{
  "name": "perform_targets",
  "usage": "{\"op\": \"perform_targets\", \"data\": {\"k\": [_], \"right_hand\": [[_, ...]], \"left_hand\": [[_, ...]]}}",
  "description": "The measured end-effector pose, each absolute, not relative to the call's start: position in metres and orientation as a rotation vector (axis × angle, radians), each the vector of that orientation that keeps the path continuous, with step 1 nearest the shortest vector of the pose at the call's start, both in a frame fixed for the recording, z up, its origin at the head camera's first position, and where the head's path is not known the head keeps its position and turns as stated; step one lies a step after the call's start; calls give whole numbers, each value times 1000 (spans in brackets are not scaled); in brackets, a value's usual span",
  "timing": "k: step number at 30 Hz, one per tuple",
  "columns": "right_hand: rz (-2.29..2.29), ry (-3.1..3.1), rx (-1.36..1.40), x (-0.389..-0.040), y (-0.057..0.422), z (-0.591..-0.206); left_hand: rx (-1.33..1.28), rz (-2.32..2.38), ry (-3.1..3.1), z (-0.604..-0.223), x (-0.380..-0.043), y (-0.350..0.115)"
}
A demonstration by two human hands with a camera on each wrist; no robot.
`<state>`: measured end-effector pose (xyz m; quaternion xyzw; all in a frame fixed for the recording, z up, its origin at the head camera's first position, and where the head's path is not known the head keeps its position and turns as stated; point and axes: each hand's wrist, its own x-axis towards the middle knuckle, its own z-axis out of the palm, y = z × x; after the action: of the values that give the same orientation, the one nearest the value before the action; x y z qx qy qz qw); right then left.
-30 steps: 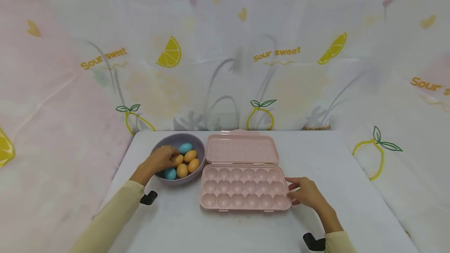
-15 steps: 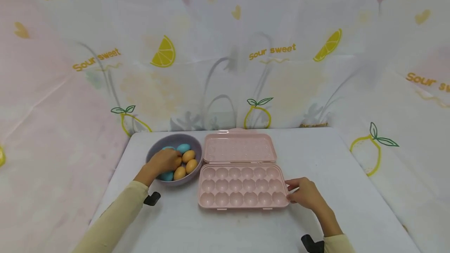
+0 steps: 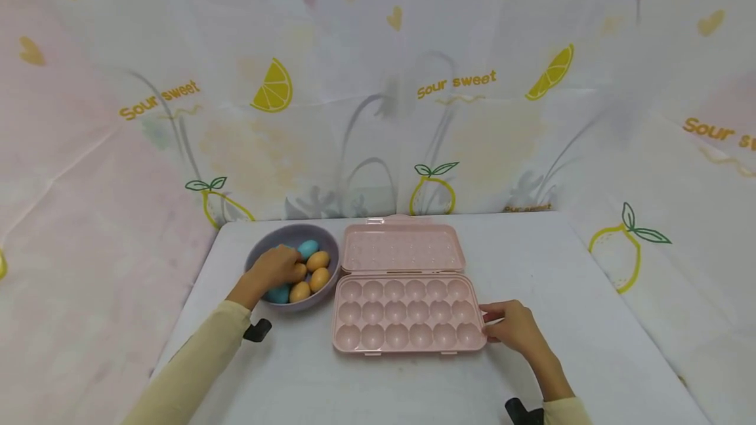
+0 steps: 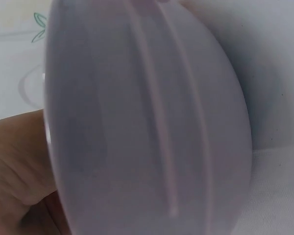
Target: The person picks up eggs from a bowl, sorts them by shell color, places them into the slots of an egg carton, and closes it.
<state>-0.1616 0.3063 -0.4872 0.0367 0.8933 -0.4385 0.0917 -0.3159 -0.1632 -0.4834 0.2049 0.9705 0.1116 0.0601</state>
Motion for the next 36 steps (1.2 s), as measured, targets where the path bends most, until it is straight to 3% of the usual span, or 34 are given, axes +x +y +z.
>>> {"op": "perform_targets", "data": {"k": [16, 36], "right_hand": [[-1255, 2672, 155, -163, 303, -482], [-1224, 2690, 153, -164, 300, -483]], "left_hand": [[693, 580, 2934, -466, -316, -164], [831, 1191, 2936, -434, -296, -120]]}}
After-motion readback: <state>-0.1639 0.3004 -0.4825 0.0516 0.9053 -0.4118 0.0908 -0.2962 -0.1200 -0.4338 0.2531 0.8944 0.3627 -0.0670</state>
